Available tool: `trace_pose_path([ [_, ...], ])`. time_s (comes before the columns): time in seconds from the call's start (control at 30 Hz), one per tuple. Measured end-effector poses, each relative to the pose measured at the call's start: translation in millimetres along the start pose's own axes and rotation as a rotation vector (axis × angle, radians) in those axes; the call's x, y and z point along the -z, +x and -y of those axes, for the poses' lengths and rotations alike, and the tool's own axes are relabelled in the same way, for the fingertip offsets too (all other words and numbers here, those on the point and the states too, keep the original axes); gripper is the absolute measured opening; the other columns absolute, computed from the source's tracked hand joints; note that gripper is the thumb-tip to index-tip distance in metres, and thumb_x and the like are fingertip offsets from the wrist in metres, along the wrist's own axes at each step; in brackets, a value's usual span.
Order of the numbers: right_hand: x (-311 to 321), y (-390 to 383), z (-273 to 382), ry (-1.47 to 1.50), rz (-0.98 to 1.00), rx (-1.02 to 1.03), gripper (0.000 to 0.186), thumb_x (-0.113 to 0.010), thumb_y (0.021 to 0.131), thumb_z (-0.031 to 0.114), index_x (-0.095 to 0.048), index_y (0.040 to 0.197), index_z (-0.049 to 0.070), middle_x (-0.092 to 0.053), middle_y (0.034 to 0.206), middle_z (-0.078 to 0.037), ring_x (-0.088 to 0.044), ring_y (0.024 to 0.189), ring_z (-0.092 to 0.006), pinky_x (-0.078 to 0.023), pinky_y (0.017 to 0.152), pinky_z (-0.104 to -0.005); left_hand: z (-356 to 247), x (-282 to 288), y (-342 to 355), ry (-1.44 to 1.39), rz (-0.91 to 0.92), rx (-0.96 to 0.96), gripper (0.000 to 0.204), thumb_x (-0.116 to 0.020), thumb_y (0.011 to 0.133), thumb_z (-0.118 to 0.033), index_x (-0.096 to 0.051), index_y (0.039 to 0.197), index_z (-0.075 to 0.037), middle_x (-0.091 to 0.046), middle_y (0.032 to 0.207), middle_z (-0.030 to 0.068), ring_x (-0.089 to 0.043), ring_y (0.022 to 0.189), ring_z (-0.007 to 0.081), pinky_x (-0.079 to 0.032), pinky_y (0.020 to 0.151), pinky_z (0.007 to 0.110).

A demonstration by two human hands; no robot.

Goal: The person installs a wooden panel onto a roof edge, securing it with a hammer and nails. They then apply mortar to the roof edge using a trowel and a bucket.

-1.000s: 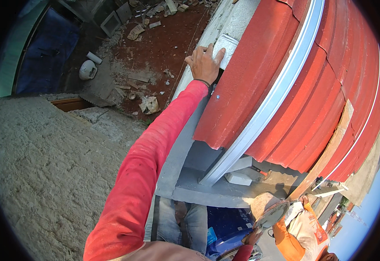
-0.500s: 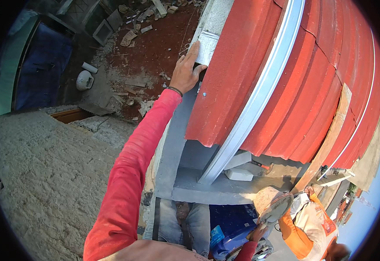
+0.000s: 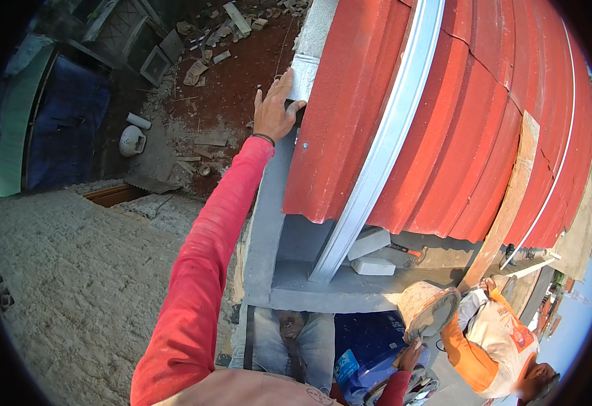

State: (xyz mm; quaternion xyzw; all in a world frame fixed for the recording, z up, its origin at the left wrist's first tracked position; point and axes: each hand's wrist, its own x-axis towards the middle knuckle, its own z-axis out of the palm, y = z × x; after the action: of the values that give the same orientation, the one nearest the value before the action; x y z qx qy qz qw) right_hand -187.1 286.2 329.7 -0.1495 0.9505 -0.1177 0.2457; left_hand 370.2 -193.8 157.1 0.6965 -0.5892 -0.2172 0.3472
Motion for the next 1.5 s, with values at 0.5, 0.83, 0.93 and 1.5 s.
trace_pose_path([
  [0.5,95,25,-20,-0.745,-0.441,0.568,0.026,-0.068,0.093,0.032,-0.063,0.111,0.013,-0.069,0.088,-0.017,-0.070,0.067,-0.0384,-0.056,0.056,-0.0504,-36,58,-211,-0.166,-0.273,0.216,0.060,-0.052,0.106,-0.019,-0.030,0.158,-0.002,-0.038,0.159,0.0246,-0.040,0.145,0.0376,-0.033,0.118,0.043],
  [0.83,118,34,-23,-0.602,-0.212,0.590,0.034,-0.066,0.093,0.039,-0.063,0.109,0.009,-0.072,0.083,-0.019,-0.072,0.074,-0.0388,-0.058,0.069,-0.0516,29,153,-629,0.147,0.510,0.782,0.054,-0.061,0.100,-0.039,-0.060,0.135,0.002,-0.069,0.126,0.0219,-0.068,0.112,0.0353,-0.052,0.096,0.046],
  [0.93,87,48,-10,-0.574,-0.172,0.535,0.037,-0.066,0.094,0.040,-0.063,0.112,0.008,-0.072,0.087,-0.020,-0.071,0.077,-0.0409,-0.058,0.071,-0.0521,11,164,-655,0.158,0.700,0.824,0.049,-0.061,0.101,-0.037,-0.060,0.135,-0.002,-0.070,0.120,0.0187,-0.069,0.107,0.0305,-0.053,0.089,0.042],
  [1.5,48,63,-20,0.508,0.502,0.091,0.037,-0.069,0.096,0.039,-0.071,0.113,0.006,-0.057,0.062,0.000,-0.053,0.044,-0.0104,-0.043,0.040,-0.0279,-57,100,-453,-0.346,0.414,0.621,0.048,-0.059,0.102,-0.032,-0.058,0.137,0.001,-0.071,0.109,0.0116,-0.071,0.089,0.0195,-0.056,0.072,0.032],
])
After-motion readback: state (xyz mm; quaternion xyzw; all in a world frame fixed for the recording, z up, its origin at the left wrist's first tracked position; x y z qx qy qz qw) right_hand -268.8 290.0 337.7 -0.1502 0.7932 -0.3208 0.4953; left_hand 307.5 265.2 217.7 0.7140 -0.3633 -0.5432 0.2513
